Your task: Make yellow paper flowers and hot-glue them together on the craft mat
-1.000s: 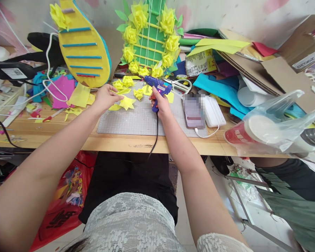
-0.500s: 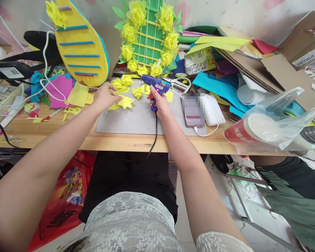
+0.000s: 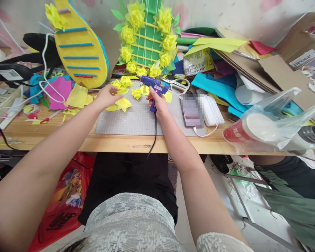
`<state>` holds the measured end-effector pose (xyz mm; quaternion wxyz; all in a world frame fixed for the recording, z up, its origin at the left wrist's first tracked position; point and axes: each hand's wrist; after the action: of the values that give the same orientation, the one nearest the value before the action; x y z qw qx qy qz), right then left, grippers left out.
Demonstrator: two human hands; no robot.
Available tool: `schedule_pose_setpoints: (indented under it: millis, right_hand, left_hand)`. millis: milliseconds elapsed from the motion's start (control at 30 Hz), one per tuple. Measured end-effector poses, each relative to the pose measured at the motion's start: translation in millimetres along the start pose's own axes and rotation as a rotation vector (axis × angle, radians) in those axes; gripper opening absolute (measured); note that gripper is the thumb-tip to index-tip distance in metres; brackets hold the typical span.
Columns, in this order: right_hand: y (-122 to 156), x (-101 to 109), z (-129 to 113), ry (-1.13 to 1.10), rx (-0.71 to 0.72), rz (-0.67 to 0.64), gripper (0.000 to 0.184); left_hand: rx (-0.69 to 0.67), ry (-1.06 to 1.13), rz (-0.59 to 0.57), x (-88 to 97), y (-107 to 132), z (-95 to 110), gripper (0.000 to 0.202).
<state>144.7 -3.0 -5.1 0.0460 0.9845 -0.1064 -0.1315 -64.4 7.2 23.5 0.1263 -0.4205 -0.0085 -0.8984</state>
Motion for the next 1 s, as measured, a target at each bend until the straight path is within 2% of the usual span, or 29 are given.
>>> schedule_pose_setpoints:
  millis: [100,233,467,667,867,1000]
  right_hand:
    - [-1,1,1,0.004,-0.003,-0.002,0.047]
    - [-1,2,1,-0.022,0.007,-0.017,0.048]
    - [3,0,-3,-0.016,0.009,-0.014,0.049]
    - [4,-1,-5,-0.008,0.004,-0.007,0.048]
    - [2,1,-2,-0.018,-0.009,0.000,0.048]
    - [2,0,-2,-0.025,-0.014,-0.003,0.048]
  left_hand:
    - [-0.016,0.021,-0.102,-3.4,-6,-4,0.047]
    - [-0.073,-0.052,-0.138,-2.8,-8,-4,0.040]
    - [-0.133,-0.201,-0.121,2.9,6,8,0.036]
    - [-0.130,-0.226,-0.085,1.0,12,5,0.032]
    - [0.058,0.031,-0.196,4.0,5,0,0.021]
    - [0.189,0.072,-0.217,5.8,4,1,0.019]
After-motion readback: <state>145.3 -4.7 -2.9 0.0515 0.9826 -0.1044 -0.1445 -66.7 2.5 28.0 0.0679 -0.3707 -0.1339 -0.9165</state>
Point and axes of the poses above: each hand's wrist, its own y-axis away from the middle knuckle, its own x-axis out of the back of the hand, z = x × y, and after that the axes turned 10 degrees about z, right-handed
